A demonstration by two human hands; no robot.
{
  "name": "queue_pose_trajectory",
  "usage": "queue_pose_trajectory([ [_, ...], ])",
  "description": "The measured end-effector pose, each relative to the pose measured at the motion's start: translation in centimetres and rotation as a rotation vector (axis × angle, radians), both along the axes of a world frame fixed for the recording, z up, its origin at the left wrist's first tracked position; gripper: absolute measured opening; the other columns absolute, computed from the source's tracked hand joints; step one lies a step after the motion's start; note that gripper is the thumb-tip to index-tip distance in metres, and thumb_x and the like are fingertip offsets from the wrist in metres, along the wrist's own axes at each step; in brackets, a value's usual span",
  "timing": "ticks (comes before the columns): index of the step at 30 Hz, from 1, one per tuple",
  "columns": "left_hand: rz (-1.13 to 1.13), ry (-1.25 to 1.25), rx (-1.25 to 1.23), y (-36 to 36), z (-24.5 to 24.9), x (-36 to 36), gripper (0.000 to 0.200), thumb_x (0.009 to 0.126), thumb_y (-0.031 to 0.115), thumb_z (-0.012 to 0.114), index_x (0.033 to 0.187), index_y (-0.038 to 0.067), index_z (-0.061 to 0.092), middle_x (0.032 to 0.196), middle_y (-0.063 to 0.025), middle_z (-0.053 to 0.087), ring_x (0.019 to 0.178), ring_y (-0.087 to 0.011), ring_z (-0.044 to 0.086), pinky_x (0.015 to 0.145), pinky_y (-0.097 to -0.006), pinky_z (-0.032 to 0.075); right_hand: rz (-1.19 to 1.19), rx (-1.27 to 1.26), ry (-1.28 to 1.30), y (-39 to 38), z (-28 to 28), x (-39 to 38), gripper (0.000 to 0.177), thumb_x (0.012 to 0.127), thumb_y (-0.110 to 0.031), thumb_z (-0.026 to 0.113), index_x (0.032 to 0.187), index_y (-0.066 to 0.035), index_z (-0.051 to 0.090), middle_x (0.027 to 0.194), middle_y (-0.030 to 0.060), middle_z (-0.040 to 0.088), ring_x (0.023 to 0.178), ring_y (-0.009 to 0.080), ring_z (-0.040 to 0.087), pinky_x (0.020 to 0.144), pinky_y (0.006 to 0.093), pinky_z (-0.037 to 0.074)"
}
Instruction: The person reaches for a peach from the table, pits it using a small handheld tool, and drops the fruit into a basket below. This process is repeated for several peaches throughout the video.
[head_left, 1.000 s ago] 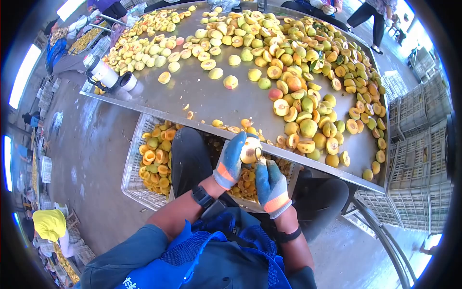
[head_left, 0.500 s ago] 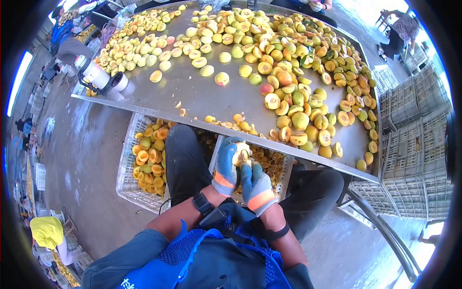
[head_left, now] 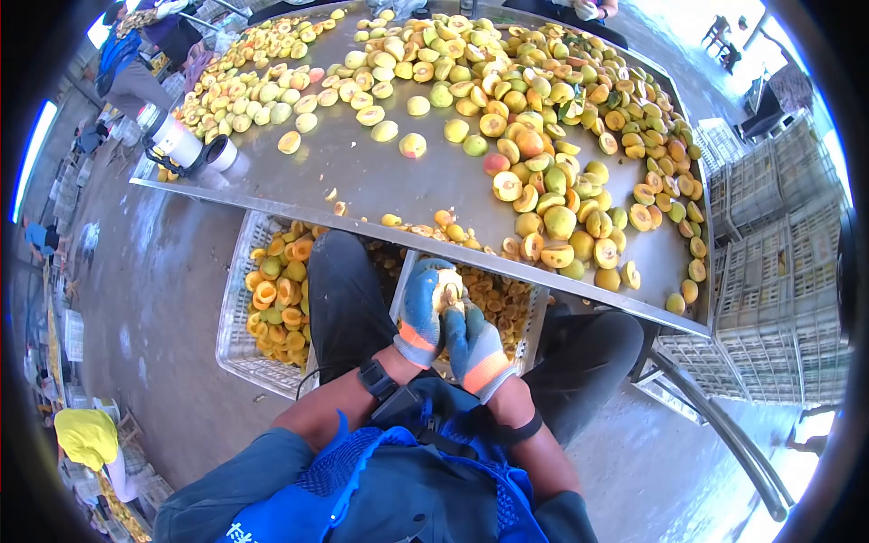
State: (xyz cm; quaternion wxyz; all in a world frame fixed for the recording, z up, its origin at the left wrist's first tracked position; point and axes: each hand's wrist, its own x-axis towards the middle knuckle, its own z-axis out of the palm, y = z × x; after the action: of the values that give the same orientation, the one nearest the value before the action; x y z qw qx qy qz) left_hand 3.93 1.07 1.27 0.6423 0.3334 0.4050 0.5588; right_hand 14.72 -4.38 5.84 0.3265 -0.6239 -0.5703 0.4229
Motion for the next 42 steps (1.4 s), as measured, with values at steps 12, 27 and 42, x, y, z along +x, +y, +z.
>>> queue_pose_trajectory([
  [12,0.049,0.217,0.153,-0.3,-0.3,-0.7,0.032,0.101,0.031,0.046,0.112,0.004,0.059,0.092,-0.0085,0.063,0.081,-0.0168,0.064,0.077,-0.0316,0.055,0.038,-0.149,0.034,0.3,0.0,-0.1,0.036,0.106,-0.028,0.049,0.120,0.004,0.058,0.099,0.0318,0.068,0.094,0.0470,0.068,0.079,0.0470,0.054],
  [27,-0.185,-0.307,-0.182,-0.1,2.4,-1.3,0.037,0.099,0.036,0.046,0.109,0.003,0.061,0.095,-0.0130,0.066,0.084,-0.0241,0.067,0.081,-0.0387,0.058,0.062,-0.404,0.755,0.0,-1.5,1.3,0.039,0.109,-0.030,0.048,0.110,0.004,0.066,0.086,0.0009,0.063,0.081,0.0091,0.054,0.069,0.0278,0.049],
  [42,-0.125,0.044,-0.131,0.2,-0.5,-1.8,0.025,0.099,0.025,0.053,0.099,0.004,0.065,0.088,-0.0106,0.066,0.075,-0.0204,0.067,0.071,-0.0333,0.057,0.068,-0.277,0.365,0.1,-3.7,0.2,0.034,0.109,-0.030,0.049,0.111,0.000,0.066,0.077,-0.0022,0.058,0.063,0.0059,0.052,0.054,0.0254,0.043],
])
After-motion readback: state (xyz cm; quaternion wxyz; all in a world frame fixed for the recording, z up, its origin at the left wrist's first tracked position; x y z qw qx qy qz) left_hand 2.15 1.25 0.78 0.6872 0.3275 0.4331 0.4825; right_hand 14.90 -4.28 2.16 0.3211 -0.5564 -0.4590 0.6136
